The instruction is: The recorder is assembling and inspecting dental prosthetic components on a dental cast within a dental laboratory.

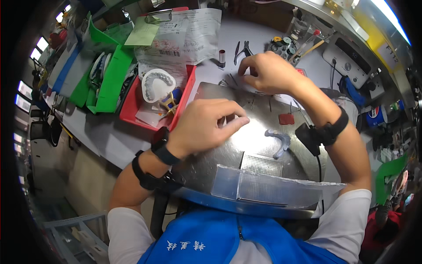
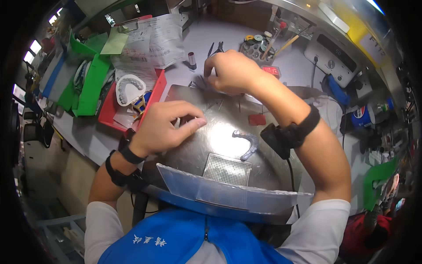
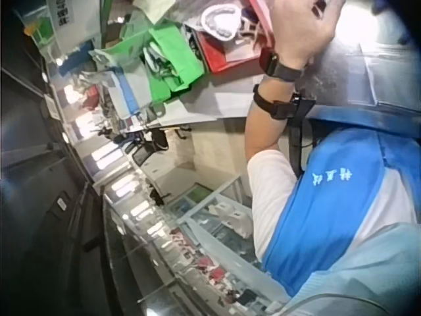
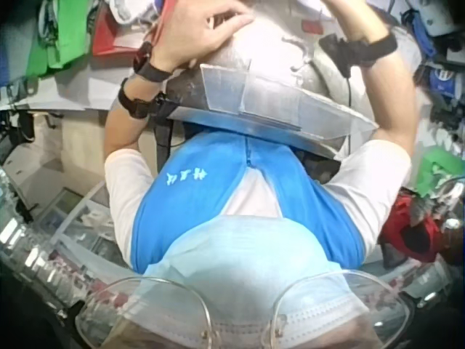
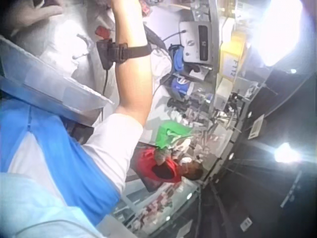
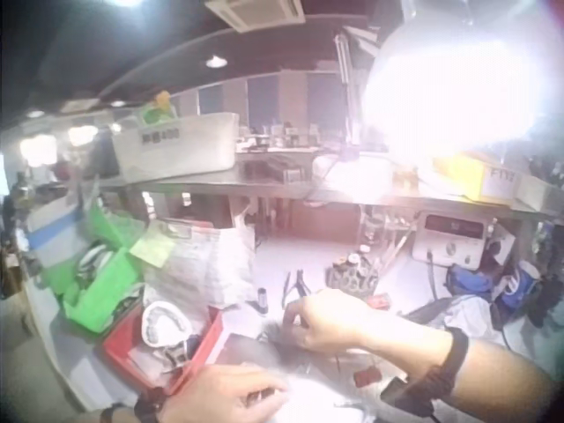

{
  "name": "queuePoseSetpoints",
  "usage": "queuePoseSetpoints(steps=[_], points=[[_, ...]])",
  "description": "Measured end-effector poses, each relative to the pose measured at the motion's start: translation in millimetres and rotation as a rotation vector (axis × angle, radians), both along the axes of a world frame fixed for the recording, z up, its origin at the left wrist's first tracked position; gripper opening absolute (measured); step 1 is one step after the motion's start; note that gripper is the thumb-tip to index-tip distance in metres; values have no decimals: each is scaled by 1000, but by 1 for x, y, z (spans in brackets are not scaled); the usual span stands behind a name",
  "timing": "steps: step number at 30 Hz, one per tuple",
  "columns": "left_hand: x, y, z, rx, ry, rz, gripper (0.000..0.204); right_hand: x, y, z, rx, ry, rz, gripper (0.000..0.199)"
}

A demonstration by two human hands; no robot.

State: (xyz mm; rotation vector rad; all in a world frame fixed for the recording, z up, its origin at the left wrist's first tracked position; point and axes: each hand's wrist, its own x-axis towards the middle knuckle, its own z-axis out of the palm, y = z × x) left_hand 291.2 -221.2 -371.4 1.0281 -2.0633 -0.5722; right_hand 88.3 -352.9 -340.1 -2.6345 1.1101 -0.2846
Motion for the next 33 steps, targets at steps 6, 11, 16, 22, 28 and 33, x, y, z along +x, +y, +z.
queuePoseSetpoints(steps=[6, 11, 16, 22, 28, 33], points=[[1, 11, -22, 152, 138, -54, 8, 35, -28, -31, -82, 25, 45, 21], [5, 9, -21, 178, 158, -113, 8, 49, -37, -32, -123, 176, 93, 19], [4, 6, -23, 164, 195, -120, 7, 54, -42, -44, -227, 204, 158, 18], [4, 4, -29, 201, 212, -77, 8, 32, -36, -23, -130, -14, 84, 19], [4, 7, -21, 269, 117, -79, 9, 1, -12, 3, -91, -120, -28, 23], [0, 6, -30, 250, 203, -71, 12, 18, -21, -34, -81, -81, -58, 23]])
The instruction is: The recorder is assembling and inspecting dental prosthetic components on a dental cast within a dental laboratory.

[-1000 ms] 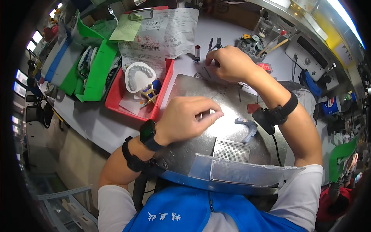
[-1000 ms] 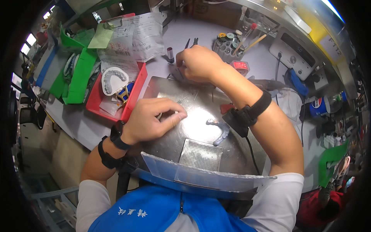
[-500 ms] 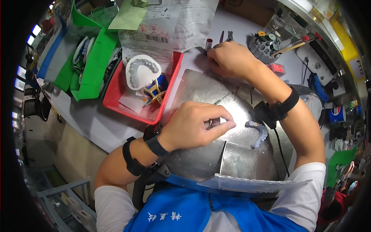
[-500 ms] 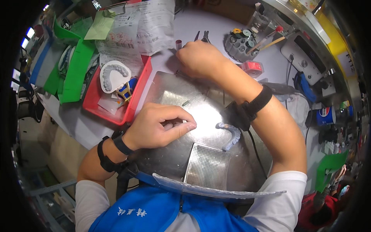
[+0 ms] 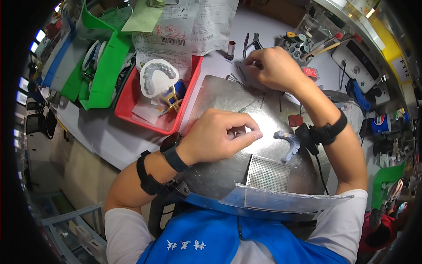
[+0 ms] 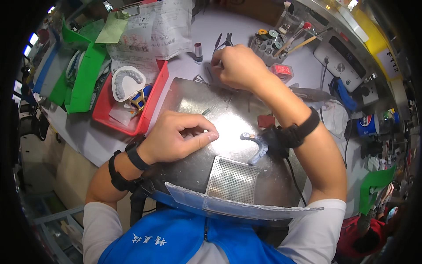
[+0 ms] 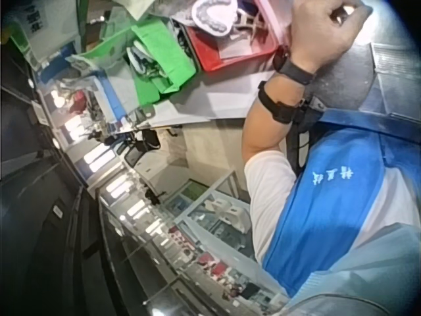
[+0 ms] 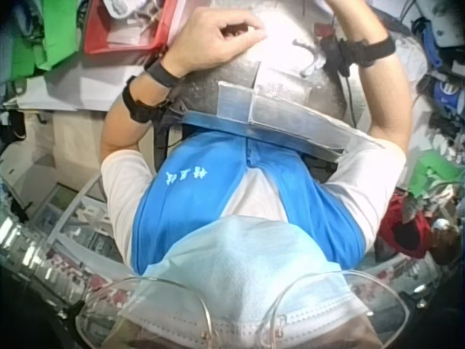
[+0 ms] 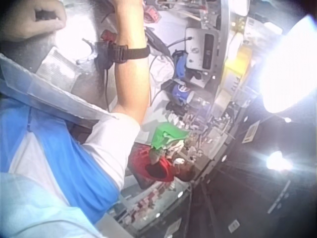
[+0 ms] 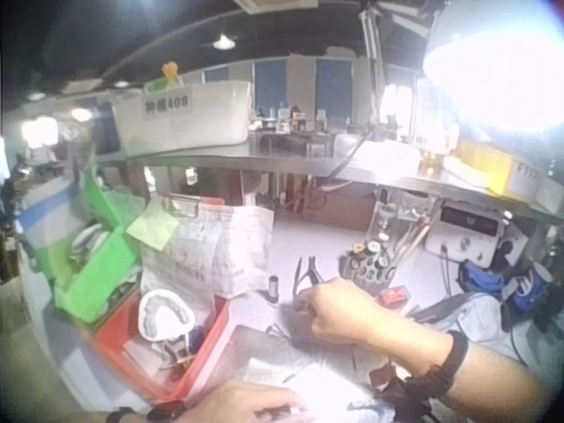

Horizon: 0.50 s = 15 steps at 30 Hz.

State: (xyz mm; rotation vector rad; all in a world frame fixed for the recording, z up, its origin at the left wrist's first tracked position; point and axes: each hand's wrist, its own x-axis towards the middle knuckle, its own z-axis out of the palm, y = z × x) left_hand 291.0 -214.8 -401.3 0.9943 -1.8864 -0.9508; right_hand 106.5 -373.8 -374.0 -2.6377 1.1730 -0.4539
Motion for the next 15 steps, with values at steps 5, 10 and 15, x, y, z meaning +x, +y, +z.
queuePoseSetpoints(steps=[5, 10, 15], points=[[1, -1, 6, 5, 2, -15, 11, 19, -22, -17, 7, -66, 56, 19], [4, -1, 5, -15, -21, -22, 10, 33, -36, -24, 29, 4, 80, 20], [3, -2, -3, -31, 12, -26, 13, 33, -41, -9, 131, 175, 158, 24]])
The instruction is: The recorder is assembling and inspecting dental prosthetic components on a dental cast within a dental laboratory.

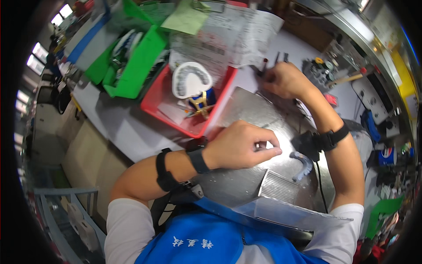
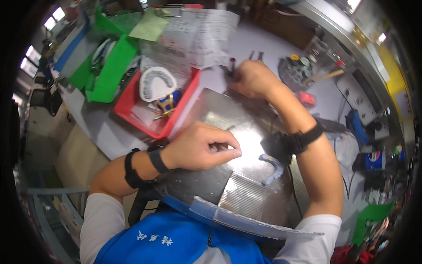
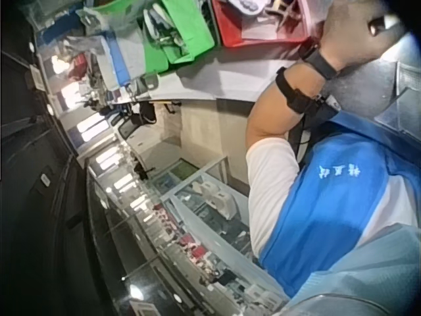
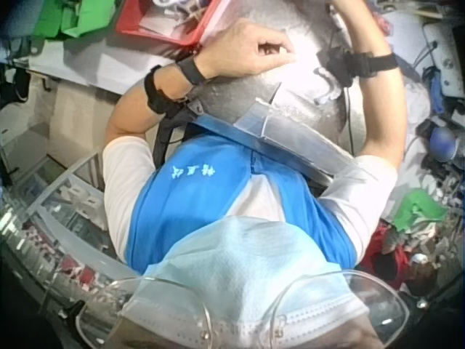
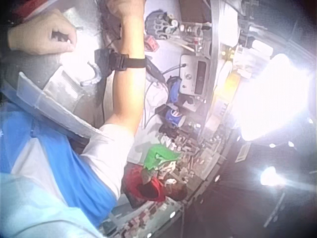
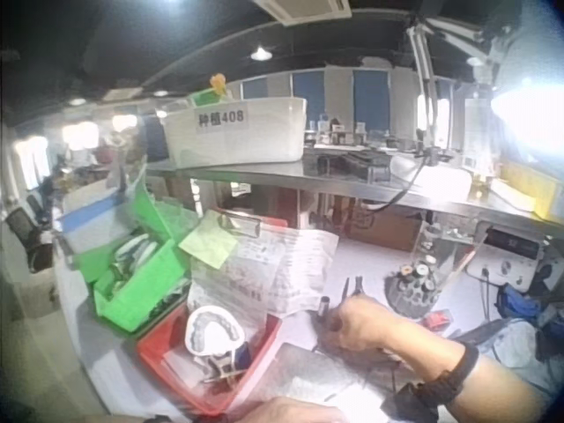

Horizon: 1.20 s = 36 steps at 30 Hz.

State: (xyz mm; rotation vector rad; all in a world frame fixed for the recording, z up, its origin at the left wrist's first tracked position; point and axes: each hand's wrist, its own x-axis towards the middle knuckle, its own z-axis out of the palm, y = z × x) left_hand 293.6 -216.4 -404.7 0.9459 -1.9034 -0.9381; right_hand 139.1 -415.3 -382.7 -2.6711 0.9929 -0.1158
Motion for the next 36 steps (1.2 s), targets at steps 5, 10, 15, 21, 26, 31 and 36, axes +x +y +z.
queuePoseSetpoints(steps=[5, 10, 15, 21, 26, 31, 36], points=[[-2, 0, -3, -38, 17, 21, 15, -10, 15, 1, 18, -69, -18, 22], [-1, 1, 0, 10, 18, 13, 23, -14, 26, 3, 72, -111, -114, 21], [1, 0, -6, -66, 33, 34, 22, -19, 44, 19, 165, -133, -201, 25], [0, -2, -10, -104, 35, 26, 18, -63, 91, 62, 253, -164, -320, 21], [7, 5, 3, -11, 0, 76, 12, -111, 144, 80, 533, -434, -350, 17], [0, 5, 8, 75, -56, 29, 12, -153, 190, 42, 647, -550, -462, 16], [-6, 4, 12, 210, -97, 53, 13, -168, 190, 10, 896, -710, -553, 17]])
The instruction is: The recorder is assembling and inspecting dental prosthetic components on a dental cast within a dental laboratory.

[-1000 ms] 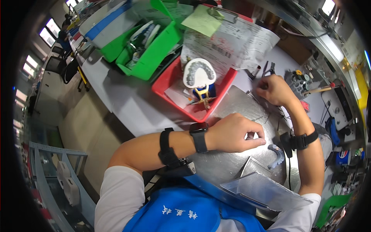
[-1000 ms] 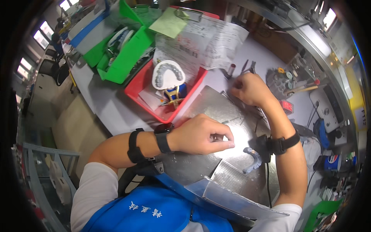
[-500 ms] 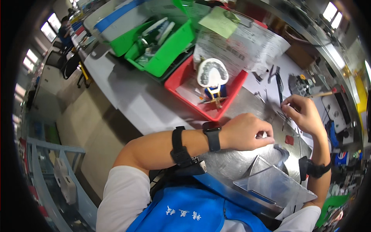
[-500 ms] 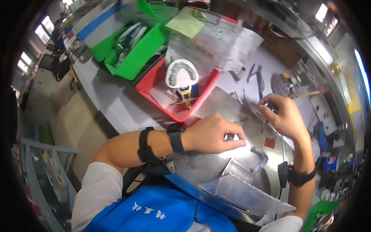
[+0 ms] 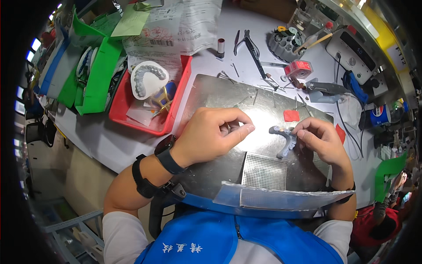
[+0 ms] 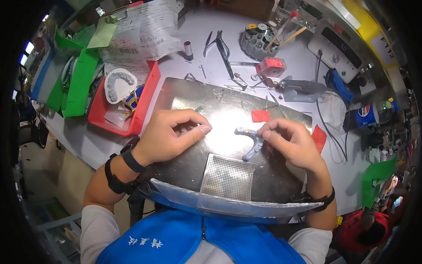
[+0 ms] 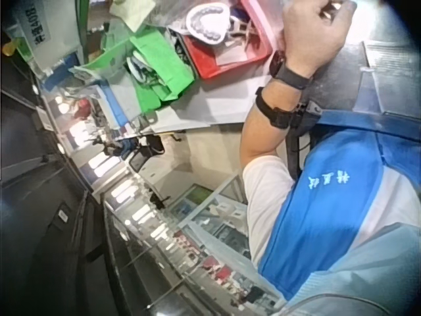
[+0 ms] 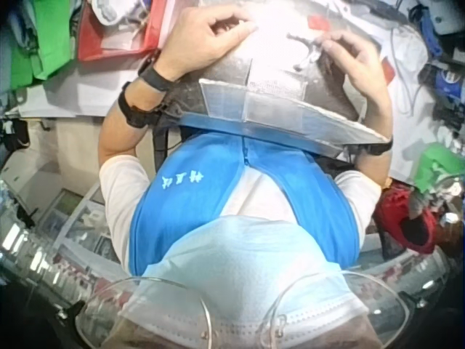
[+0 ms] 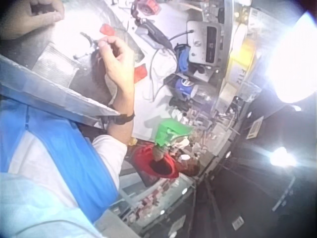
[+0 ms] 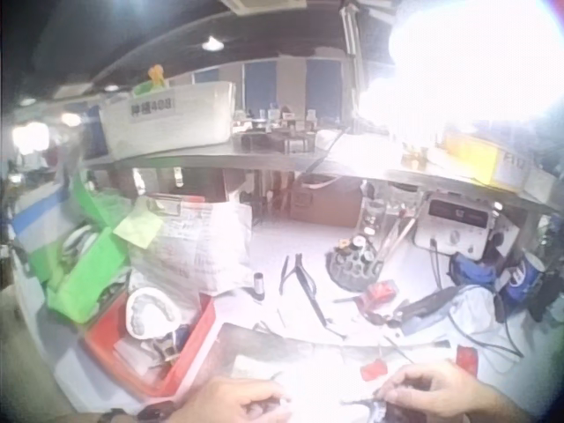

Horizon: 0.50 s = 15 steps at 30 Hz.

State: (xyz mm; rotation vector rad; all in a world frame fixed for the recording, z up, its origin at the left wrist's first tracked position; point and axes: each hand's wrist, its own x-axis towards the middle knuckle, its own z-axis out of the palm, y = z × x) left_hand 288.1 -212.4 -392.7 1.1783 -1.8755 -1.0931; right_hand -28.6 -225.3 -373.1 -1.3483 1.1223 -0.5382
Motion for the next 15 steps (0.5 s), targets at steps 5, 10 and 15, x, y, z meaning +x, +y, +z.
queuePoseSetpoints(steps=[5, 10, 15], points=[[-7, 0, 1, 7, -1, 2, 12, -5, -1, -14, -77, -90, -15, 16], [-16, -3, 2, 28, -15, -26, 11, -10, 4, -19, -126, -73, -27, 12], [-21, -6, 11, 17, -78, -46, 12, -5, 4, -16, -177, 12, -11, 8]])
